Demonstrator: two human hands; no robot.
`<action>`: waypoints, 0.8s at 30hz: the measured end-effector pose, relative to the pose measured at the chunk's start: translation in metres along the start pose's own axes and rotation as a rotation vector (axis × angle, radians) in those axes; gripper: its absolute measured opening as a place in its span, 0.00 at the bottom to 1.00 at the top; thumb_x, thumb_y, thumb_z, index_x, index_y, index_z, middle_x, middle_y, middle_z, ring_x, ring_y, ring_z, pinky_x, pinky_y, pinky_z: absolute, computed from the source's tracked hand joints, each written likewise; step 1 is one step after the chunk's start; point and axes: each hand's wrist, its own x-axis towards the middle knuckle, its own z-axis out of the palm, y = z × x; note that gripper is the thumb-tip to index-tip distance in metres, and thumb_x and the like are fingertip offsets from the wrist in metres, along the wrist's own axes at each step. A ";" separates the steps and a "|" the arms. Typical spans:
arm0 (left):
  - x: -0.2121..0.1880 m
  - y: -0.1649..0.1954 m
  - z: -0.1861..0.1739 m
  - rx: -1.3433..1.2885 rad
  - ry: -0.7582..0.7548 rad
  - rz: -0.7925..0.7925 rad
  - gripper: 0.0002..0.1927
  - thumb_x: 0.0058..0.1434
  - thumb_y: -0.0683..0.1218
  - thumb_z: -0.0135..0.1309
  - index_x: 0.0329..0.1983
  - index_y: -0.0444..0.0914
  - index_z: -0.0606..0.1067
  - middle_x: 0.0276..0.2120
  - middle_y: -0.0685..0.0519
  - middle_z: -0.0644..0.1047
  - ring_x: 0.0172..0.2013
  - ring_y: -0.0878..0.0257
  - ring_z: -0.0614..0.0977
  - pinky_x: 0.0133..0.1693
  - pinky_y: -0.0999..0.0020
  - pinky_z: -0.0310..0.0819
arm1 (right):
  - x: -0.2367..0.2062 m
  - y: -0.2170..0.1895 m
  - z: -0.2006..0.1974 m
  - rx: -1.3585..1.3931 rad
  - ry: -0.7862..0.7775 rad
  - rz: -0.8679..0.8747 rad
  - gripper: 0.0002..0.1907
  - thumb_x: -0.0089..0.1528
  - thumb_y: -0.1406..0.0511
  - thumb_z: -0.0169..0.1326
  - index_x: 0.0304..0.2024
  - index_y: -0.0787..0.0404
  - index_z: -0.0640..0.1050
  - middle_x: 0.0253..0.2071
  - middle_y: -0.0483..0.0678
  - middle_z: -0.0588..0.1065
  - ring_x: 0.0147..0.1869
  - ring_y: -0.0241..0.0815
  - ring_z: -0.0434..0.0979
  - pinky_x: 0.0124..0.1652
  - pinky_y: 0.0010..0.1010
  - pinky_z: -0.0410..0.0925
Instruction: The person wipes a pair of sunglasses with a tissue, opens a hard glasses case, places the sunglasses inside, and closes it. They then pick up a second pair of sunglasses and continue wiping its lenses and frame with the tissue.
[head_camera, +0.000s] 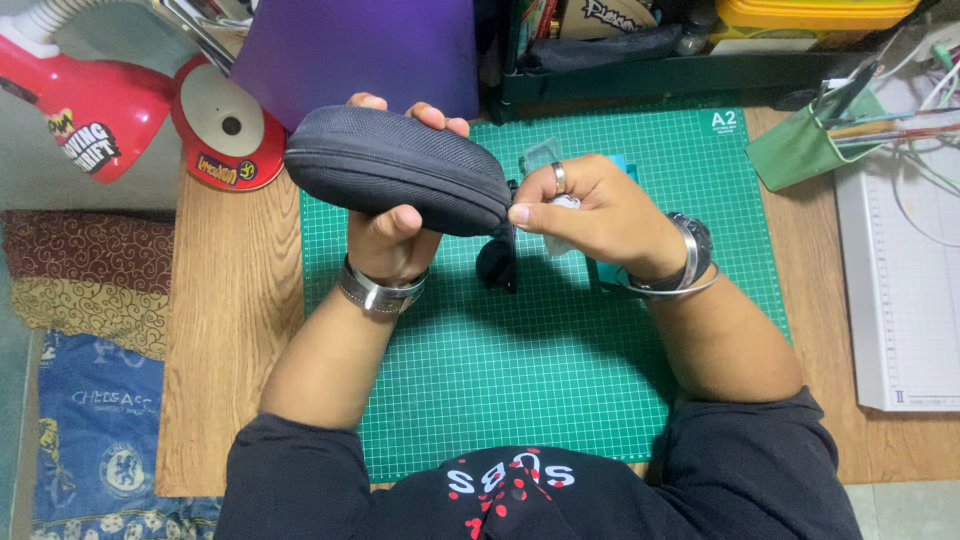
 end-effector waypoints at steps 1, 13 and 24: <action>-0.001 -0.001 0.000 -0.030 0.006 -0.007 0.44 0.54 0.41 0.74 0.68 0.48 0.59 0.58 0.46 0.70 0.63 0.51 0.74 0.61 0.49 0.76 | 0.000 0.001 0.000 0.021 -0.014 0.029 0.11 0.66 0.61 0.58 0.33 0.61 0.81 0.24 0.38 0.73 0.27 0.26 0.70 0.26 0.22 0.63; 0.005 0.001 0.002 0.060 0.157 -0.081 0.40 0.58 0.41 0.69 0.70 0.43 0.61 0.61 0.46 0.71 0.64 0.49 0.75 0.65 0.47 0.74 | 0.009 0.005 -0.004 -0.101 -0.088 0.051 0.12 0.67 0.59 0.56 0.35 0.60 0.80 0.22 0.34 0.68 0.25 0.25 0.65 0.24 0.22 0.59; 0.018 0.027 -0.013 1.091 0.365 -0.211 0.41 0.55 0.50 0.68 0.64 0.38 0.56 0.45 0.46 0.82 0.46 0.54 0.86 0.49 0.60 0.82 | -0.021 -0.025 -0.004 -0.526 0.340 -0.053 0.09 0.67 0.62 0.61 0.36 0.61 0.78 0.23 0.43 0.71 0.27 0.34 0.72 0.29 0.26 0.64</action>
